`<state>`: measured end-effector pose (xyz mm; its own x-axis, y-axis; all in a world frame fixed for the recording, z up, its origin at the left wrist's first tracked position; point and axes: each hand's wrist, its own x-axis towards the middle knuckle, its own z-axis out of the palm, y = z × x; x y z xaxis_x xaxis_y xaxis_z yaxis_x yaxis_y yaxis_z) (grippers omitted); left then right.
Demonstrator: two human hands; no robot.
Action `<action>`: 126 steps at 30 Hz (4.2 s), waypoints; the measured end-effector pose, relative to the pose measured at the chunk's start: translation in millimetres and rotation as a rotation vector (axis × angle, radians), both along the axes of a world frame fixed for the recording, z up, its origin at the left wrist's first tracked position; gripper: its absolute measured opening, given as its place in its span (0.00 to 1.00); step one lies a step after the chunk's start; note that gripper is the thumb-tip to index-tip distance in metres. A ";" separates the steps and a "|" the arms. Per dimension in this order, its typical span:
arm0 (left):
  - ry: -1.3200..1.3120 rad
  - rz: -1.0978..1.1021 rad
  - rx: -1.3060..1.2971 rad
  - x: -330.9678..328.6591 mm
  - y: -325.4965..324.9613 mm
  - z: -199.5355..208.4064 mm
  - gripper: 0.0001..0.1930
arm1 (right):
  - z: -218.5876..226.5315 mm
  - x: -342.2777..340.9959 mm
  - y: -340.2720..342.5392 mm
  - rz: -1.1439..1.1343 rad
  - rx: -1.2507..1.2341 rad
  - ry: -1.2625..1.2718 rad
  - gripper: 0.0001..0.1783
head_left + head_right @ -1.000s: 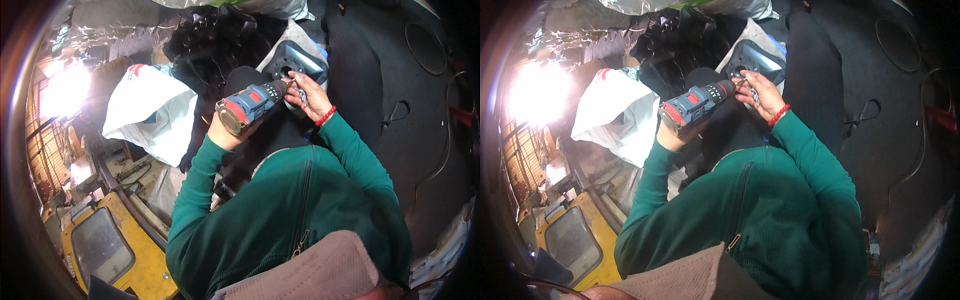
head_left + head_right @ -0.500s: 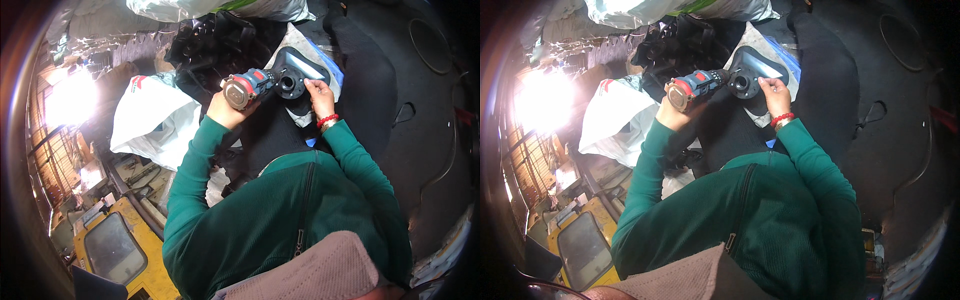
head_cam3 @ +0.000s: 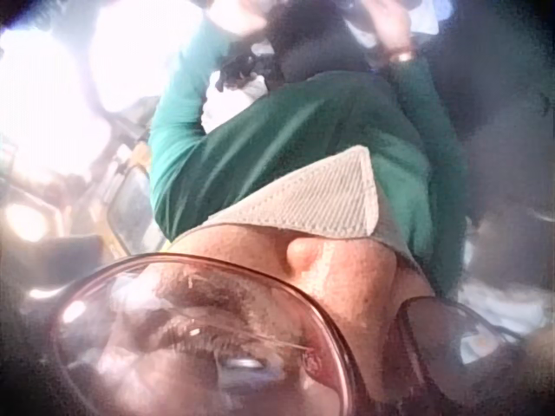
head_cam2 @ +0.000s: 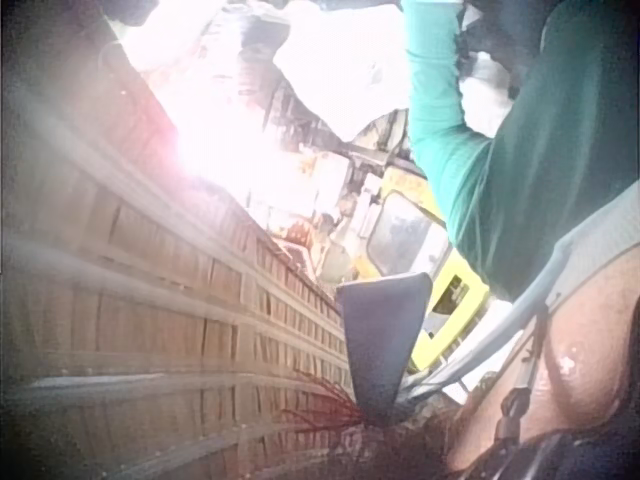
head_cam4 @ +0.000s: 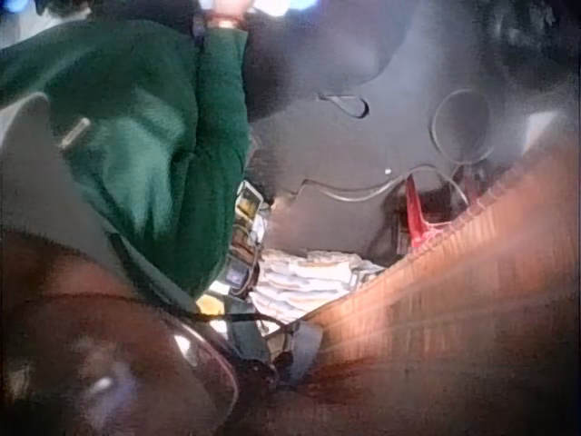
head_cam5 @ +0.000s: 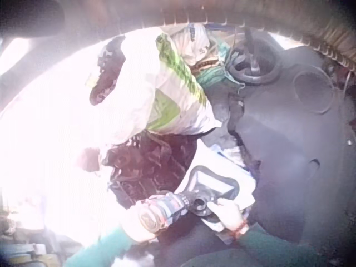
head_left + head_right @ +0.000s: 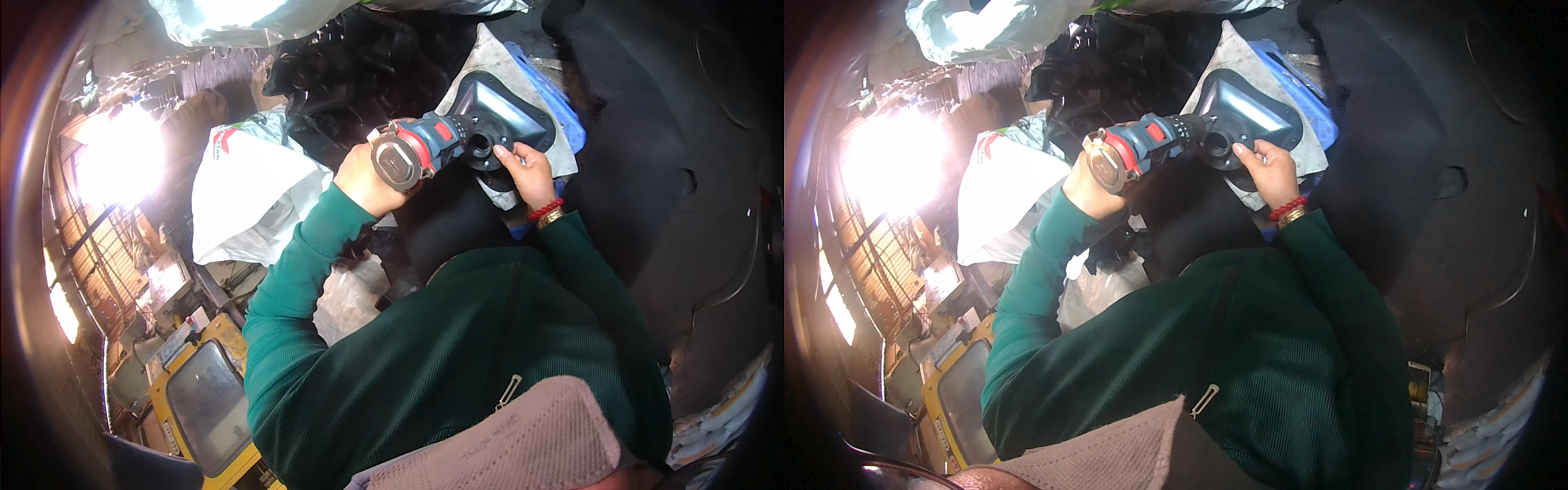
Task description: The person repeatedly retrieves black plastic components from a white bag, places them on a larger base part on their lap, and uses a cordless impact driver to fasten them. They continue this cycle of retrieving, positioning, and fastening multiple parts.
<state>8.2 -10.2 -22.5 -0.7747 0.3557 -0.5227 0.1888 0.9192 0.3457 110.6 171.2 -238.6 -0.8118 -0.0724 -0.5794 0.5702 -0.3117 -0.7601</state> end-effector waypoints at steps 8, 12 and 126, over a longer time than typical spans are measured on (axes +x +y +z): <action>-0.157 0.050 -0.131 4.0 -0.1 -10.1 0.23 | 1.7 1.3 4.7 0.012 -0.056 -0.003 0.18; -0.023 0.007 -0.065 0.1 24.7 5.9 0.23 | -10.3 3.9 6.0 0.033 -0.057 -0.004 0.17; 1.555 1.014 -0.011 237.4 -388.0 28.7 0.12 | 117.2 -17.2 77.7 -0.048 -0.590 -0.030 0.15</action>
<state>245.6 -398.2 6.2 -0.3885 -0.4908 0.7799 -0.2642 0.8701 0.4160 93.3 248.9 -121.4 -0.8060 -0.3527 -0.4754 0.5636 -0.7029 -0.4340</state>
